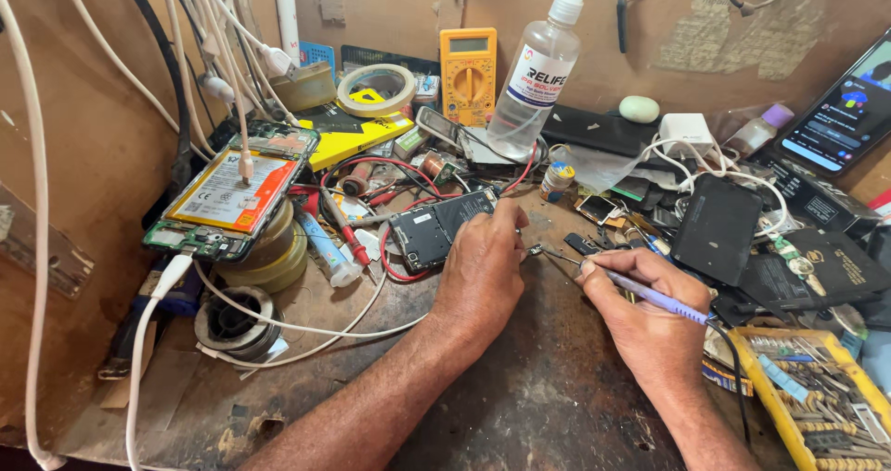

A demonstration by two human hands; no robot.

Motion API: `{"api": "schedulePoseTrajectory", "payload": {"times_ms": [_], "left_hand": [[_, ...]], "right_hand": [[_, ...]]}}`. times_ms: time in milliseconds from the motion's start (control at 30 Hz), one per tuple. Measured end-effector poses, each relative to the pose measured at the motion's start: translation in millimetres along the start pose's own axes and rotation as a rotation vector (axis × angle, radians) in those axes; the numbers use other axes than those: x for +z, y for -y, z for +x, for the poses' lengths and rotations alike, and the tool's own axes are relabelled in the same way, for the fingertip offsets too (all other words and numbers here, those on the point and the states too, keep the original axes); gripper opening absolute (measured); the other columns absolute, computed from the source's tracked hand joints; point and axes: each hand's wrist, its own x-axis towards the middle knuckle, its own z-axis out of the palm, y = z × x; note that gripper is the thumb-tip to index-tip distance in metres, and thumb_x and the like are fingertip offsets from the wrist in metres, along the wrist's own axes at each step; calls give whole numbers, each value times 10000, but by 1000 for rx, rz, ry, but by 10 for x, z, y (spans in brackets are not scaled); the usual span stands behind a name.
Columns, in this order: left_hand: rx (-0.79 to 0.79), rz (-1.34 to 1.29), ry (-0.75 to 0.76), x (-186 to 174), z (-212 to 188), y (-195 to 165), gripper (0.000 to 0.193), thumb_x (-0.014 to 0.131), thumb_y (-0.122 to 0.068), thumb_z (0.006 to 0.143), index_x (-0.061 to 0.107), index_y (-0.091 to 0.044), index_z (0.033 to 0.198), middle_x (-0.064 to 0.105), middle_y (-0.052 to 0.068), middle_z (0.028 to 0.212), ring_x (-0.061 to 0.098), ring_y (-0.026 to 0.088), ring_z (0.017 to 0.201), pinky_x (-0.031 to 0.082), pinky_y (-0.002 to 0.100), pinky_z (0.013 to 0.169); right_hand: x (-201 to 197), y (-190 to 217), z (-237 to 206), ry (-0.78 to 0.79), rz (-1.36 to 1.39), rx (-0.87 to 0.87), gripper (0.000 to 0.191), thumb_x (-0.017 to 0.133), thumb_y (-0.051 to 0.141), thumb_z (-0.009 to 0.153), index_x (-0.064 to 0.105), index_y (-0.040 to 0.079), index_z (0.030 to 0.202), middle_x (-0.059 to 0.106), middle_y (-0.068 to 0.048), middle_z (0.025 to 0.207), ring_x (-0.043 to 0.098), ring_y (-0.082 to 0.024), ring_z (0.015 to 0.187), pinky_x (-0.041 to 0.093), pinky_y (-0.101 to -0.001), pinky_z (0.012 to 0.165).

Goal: The person works at a cluttered electronics repair bench, prying open a smartphone and separating its back cover and battery. They then use tweezers and a soldering iron to work on small components on the disassembled phone parts, repositioning the boards and handling the chassis.

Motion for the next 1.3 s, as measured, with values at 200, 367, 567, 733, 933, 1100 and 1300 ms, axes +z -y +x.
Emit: {"api": "schedulePoseTrajectory", "payload": {"times_ms": [200, 367, 567, 733, 933, 1100, 1300], "left_hand": [[19, 23, -24, -4, -14, 14, 342, 707, 48, 815, 556, -25, 1114, 647, 181, 893, 636, 399, 900, 485, 524, 801], [-5, 2, -1, -14, -12, -11, 336, 702, 43, 821, 549, -27, 1111, 650, 174, 889, 640, 391, 897, 484, 522, 800], [19, 31, -36, -25, -8, -41, 328, 711, 37, 830, 557, -27, 1111, 644, 196, 908, 632, 415, 909, 482, 532, 802], [4, 1, -5, -32, -12, -28, 337, 704, 35, 826, 549, -25, 1119, 652, 179, 891, 642, 397, 902, 485, 524, 804], [-1, -1, -5, -14, -10, -37, 337, 712, 28, 824, 550, -28, 1114, 656, 172, 891, 645, 387, 899, 492, 517, 806], [8, 3, -8, 7, -18, -42, 341, 713, 27, 828, 548, -28, 1121, 654, 179, 900, 641, 394, 905, 488, 519, 806], [-3, 12, -15, 24, -15, -22, 337, 716, 22, 832, 554, -33, 1122, 654, 185, 907, 639, 400, 907, 484, 525, 804]], "right_hand": [[13, -2, -5, 5, -13, -16, 119, 778, 57, 857, 764, -20, 946, 758, -37, 859, 666, -51, 762, 532, -203, 691], [-15, 20, -4, -17, -48, -37, 122, 788, 76, 864, 767, -16, 940, 760, -44, 863, 657, -62, 766, 528, -218, 695], [-34, 39, -9, -25, -68, -55, 119, 789, 80, 860, 768, -12, 933, 762, -45, 860, 661, -65, 763, 531, -224, 698], [-27, 15, -8, -18, -40, -69, 116, 785, 76, 863, 760, -15, 932, 758, -43, 867, 659, -60, 777, 532, -220, 711], [-45, -6, -7, -29, -48, -44, 120, 793, 77, 862, 765, -15, 935, 758, -44, 862, 657, -61, 769, 526, -220, 701], [-67, -28, -12, -19, -42, -49, 116, 792, 74, 868, 763, -19, 933, 758, -46, 861, 657, -61, 768, 528, -217, 698], [-41, -69, -13, -4, 39, -10, 101, 765, 44, 867, 756, -23, 942, 755, -45, 873, 669, -56, 771, 540, -208, 699]]}}
